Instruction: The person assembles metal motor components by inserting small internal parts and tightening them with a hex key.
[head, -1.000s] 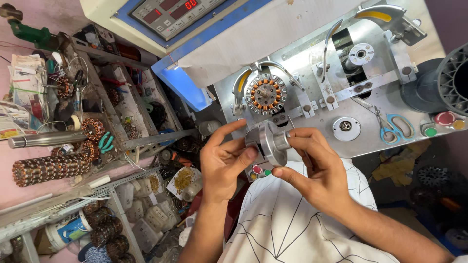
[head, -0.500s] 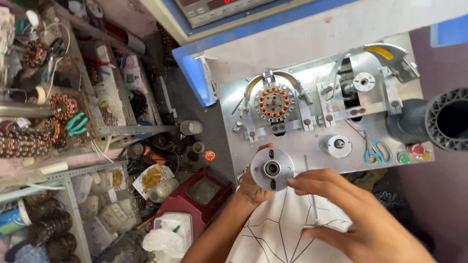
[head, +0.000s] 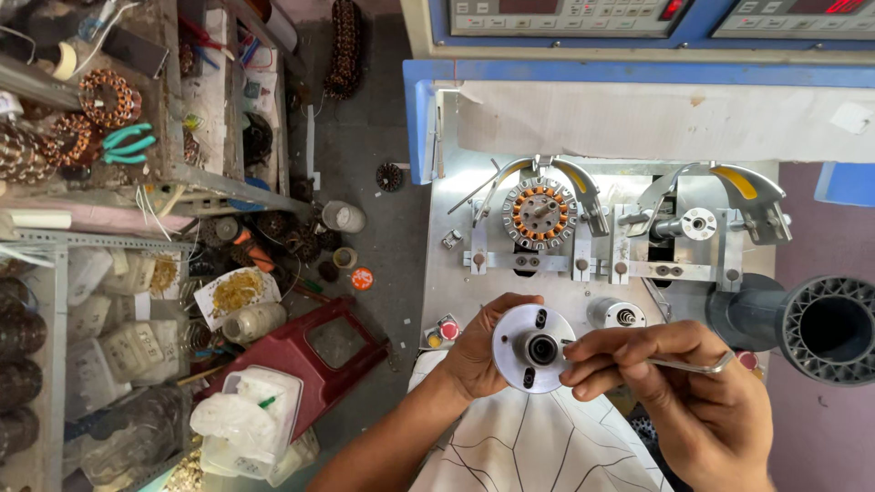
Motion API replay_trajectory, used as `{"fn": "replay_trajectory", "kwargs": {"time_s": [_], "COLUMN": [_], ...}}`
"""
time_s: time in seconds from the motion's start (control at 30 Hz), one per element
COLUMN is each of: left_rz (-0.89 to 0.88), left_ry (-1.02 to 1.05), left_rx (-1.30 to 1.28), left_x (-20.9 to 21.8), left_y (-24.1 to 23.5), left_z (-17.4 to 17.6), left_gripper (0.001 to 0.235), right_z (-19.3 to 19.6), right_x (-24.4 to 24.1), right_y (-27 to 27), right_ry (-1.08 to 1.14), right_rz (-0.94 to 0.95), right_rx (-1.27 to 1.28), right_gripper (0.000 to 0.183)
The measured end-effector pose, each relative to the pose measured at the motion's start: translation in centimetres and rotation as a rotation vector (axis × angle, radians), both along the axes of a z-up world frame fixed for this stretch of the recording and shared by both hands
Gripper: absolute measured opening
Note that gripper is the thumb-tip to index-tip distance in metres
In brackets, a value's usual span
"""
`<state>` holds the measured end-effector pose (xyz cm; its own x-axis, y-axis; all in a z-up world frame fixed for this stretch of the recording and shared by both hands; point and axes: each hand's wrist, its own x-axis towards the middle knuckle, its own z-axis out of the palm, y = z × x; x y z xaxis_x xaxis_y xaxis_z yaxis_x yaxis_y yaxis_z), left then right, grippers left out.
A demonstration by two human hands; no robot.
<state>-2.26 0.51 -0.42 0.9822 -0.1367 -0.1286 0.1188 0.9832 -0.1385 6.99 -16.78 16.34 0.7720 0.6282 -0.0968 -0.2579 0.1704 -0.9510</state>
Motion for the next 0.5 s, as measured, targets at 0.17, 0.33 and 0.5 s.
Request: {"fn": "replay_trajectory", "kwargs": {"time_s": [0.17,0.33,0.5], "left_rz": [0.047,0.053,0.051], "left_ry": [-0.063,-0.105,-0.110], "left_rx": [0.042,0.053,0.091], "left_x": [-1.4,-2.3,-2.8], "left_y": [0.0,-0.1,-0.2], "left_z": [0.4,0.0,0.0], "left_gripper": [0.041,0.048,0.050], "right_z": [-0.3,-0.8,-0.6], "right_x": [-0.8,-1.4,-1.8], "right_y": [0.2,0.3,0.3], "right_ry": [0.036,0.021,0.003], "right_rz": [0.051,0.078,0.097], "right_rx": [0.034,-0.074,-0.079], "right_gripper": [0.007,0.006,0.008]}}
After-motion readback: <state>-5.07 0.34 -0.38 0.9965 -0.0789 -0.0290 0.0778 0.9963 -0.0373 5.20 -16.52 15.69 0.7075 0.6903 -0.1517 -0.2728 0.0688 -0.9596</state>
